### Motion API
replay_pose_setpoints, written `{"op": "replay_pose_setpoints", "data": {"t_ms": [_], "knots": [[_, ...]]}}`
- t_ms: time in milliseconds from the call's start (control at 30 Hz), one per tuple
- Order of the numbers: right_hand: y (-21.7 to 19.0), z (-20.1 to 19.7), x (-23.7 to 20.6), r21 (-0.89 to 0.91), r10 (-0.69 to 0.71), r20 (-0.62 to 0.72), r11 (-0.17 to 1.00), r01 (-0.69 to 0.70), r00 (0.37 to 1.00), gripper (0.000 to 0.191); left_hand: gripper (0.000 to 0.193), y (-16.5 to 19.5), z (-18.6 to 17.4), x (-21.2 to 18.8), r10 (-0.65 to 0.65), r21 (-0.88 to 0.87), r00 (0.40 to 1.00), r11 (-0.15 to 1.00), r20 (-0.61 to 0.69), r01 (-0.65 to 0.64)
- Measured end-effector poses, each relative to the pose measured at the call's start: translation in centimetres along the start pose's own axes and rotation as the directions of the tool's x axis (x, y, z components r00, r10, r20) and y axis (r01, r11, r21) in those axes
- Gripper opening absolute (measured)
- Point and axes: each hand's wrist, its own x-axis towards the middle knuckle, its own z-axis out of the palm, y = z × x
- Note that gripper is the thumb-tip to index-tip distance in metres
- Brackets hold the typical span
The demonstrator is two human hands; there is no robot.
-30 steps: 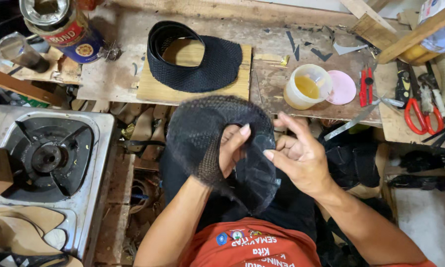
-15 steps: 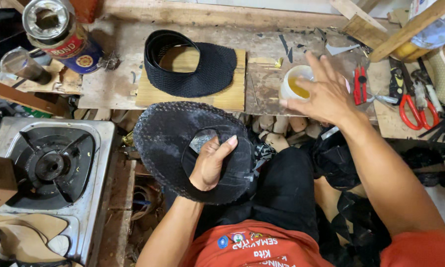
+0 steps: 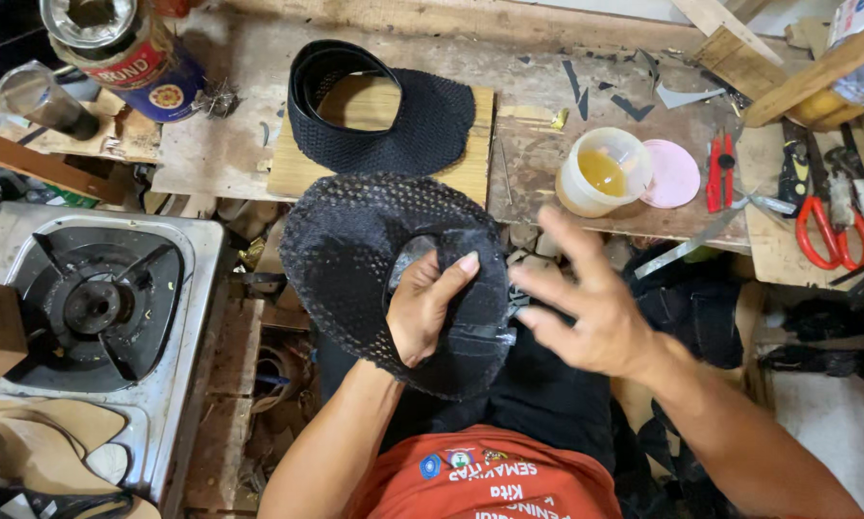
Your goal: The person repeatedly dips fingers into a small container of yellow liquid and rubs it onto the inner surface of a black woven visor. The person rotates the visor to cover different areas and occasionally places it on the workbench before resuming application.
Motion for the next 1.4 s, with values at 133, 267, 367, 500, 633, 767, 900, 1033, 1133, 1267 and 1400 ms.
{"op": "replay_pose_setpoints", "data": {"t_ms": [133,267,367,500,633,767,900,1033,1133,1267,1400], "knots": [[0.1,1.1,0.1,-0.121,-0.109,-0.037,0.987,0.104,0.993,0.049,0.016,0.3,0.7,-0.2,-0.044,-0.075,0.997,0.996,0.057,0.048],[1.2,0.7,-0.2,-0.175,-0.145,-0.074,0.976,0.13,0.987,0.055,0.019,1.0,1.3,-0.7,-0.095,0.007,0.992,0.995,0.082,0.095],[1.1,0.8,-0.5,-0.164,-0.122,-0.057,0.98,0.111,0.991,0.055,0.018,1.1,2.0,-0.7,-0.114,-0.046,0.989,0.992,0.09,0.119],[0.7,0.7,-0.9,-0.114,-0.141,-0.03,0.984,0.137,0.99,0.055,0.027,1.2,1.8,-0.3,0.167,0.19,0.981,0.965,0.097,-0.183],[0.5,0.2,-1.1,-0.137,-0.173,-0.069,0.977,0.163,0.982,0.052,0.017,0.5,1.3,-0.2,0.005,0.029,0.998,1.0,0.056,-0.006],[0.2,0.3,-1.3,-0.193,-0.153,-0.051,0.971,0.141,0.987,0.052,0.019,-0.2,0.9,0.0,-0.006,0.009,0.997,1.0,0.077,0.005],[0.1,0.4,-1.2,-0.083,-0.172,0.004,0.982,0.172,0.985,0.053,0.016,-0.1,0.8,0.0,0.036,-0.052,0.995,0.998,0.089,-0.032],[0.1,0.5,-1.2,-0.127,-0.163,-0.032,0.979,0.158,0.986,0.052,0.02,0.1,1.1,-0.2,0.04,0.016,0.998,0.999,0.051,-0.041],[-0.2,0.7,-1.4,-0.126,-0.17,0.011,0.977,0.17,0.985,0.048,0.02,0.1,1.2,-0.3,0.042,-0.022,0.998,0.999,0.048,-0.041],[-0.5,0.7,-1.6,-0.144,-0.221,-0.069,0.967,0.209,0.973,0.041,0.019,0.1,0.9,0.0,0.003,-0.077,1.0,0.997,0.02,-0.001],[-0.6,0.8,-1.5,-0.024,-0.162,-0.019,0.987,0.161,0.987,0.046,0.019,-0.4,0.6,0.2,0.013,-0.038,0.999,0.999,0.042,-0.011]]}}
